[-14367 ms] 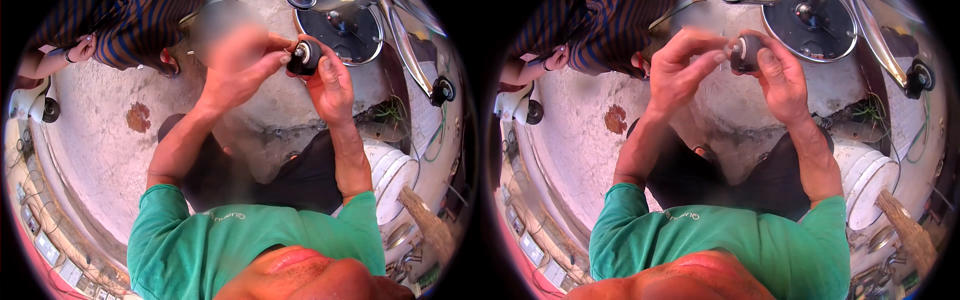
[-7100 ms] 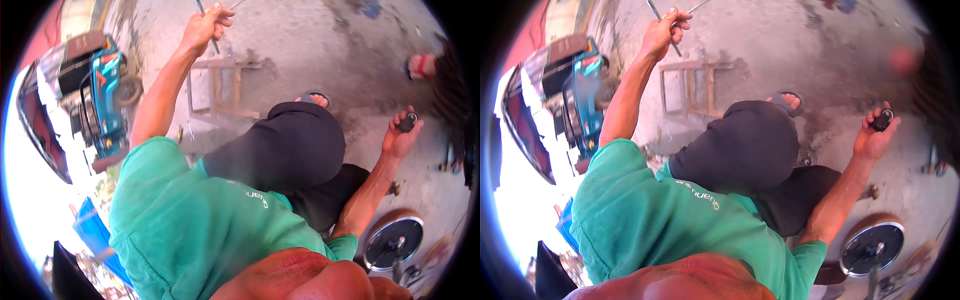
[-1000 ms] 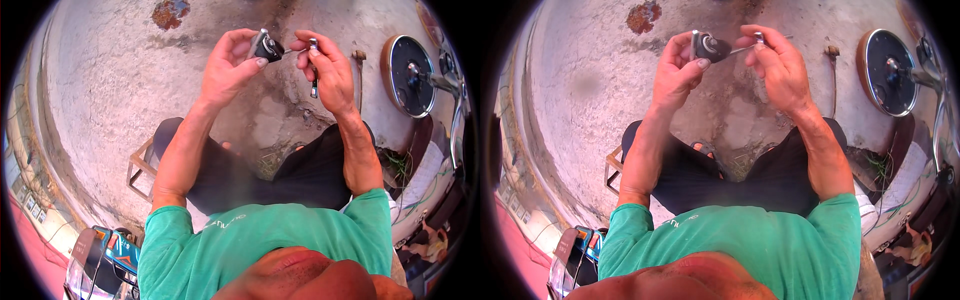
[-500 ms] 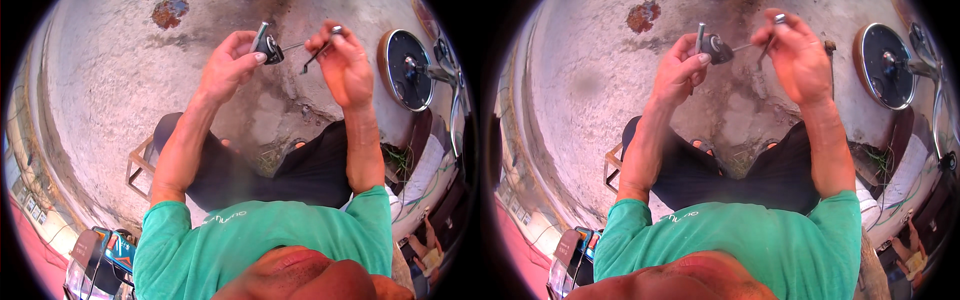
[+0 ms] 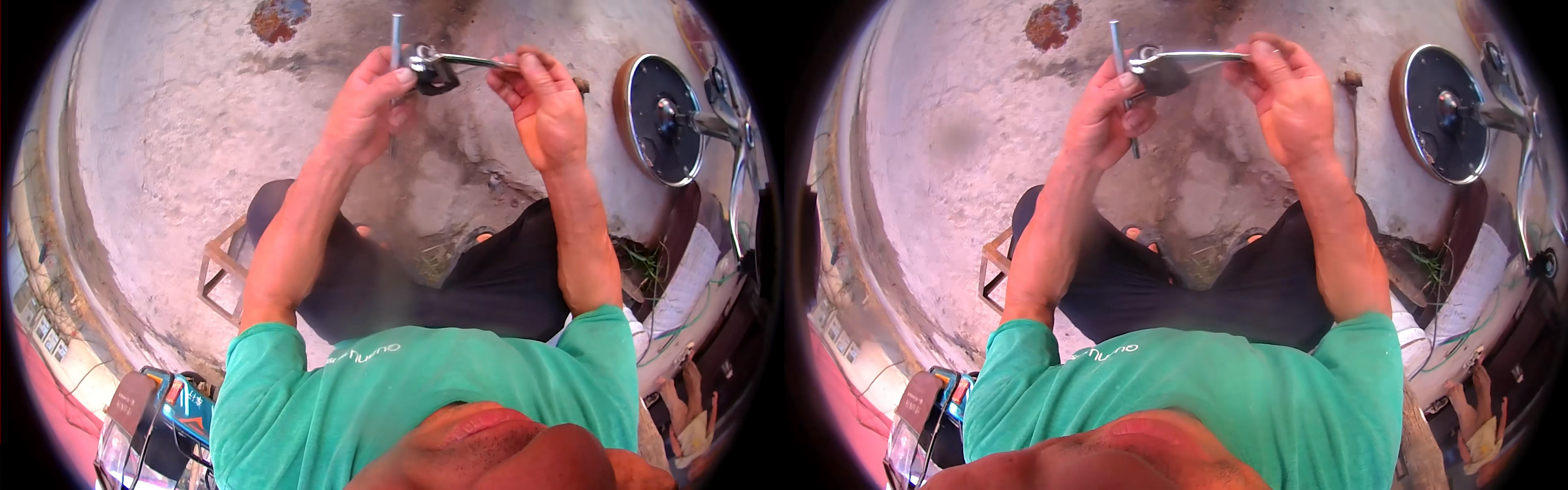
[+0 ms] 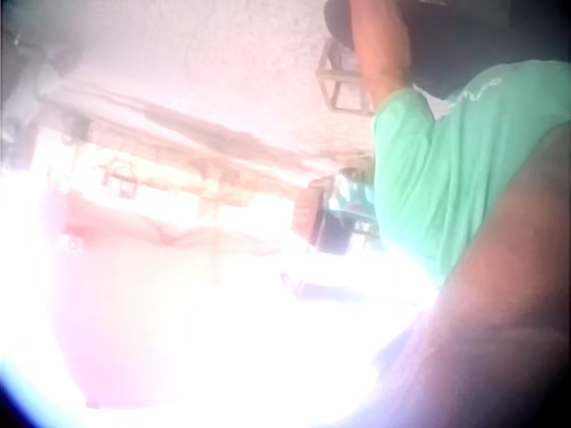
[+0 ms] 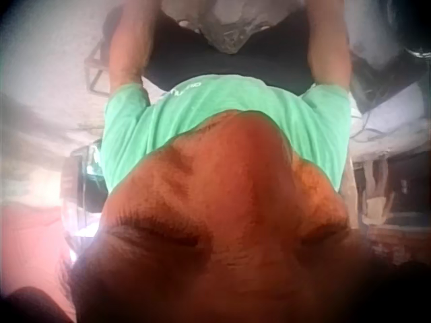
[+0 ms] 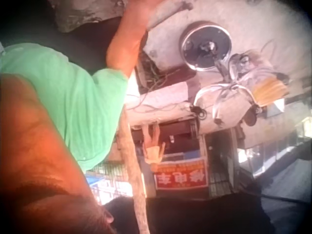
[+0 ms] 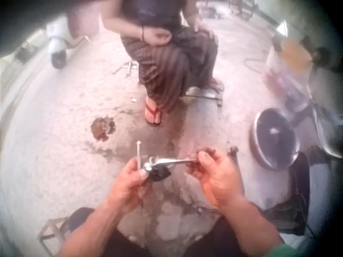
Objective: The person disassembles and repairs a swivel chair caster and base, using a socket wrench and by hand.
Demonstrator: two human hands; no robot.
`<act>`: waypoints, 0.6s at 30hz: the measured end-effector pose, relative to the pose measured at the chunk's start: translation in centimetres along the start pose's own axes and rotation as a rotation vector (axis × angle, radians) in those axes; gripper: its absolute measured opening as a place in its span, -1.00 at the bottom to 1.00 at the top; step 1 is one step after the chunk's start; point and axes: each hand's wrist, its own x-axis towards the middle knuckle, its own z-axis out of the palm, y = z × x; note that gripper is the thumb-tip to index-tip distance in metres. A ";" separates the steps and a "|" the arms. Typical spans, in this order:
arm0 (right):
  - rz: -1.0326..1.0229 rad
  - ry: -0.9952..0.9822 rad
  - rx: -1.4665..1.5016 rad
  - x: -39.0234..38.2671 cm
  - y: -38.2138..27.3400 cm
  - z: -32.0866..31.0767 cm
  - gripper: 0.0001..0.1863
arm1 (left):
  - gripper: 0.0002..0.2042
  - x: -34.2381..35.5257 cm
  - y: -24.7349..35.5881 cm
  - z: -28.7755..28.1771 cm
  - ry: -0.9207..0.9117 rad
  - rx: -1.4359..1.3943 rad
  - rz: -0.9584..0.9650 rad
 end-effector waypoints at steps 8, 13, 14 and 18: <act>0.162 -0.462 -0.817 -1.6 -0.2 0.9 -0.70 | -0.64 0.1 0.8 0.1 0.100 0.122 0.043; 0.116 -0.311 -0.623 -2.5 -0.4 2.5 -0.64 | -0.63 -0.1 0.9 0.1 0.138 0.136 0.069; 0.066 -0.295 -0.717 -2.2 -0.5 2.2 -0.59 | -0.63 -0.1 0.8 0.0 0.144 0.137 0.085; -0.210 -0.231 -0.913 -1.6 1.0 1.6 -0.55 | -0.64 -0.3 0.9 0.0 0.163 0.151 0.089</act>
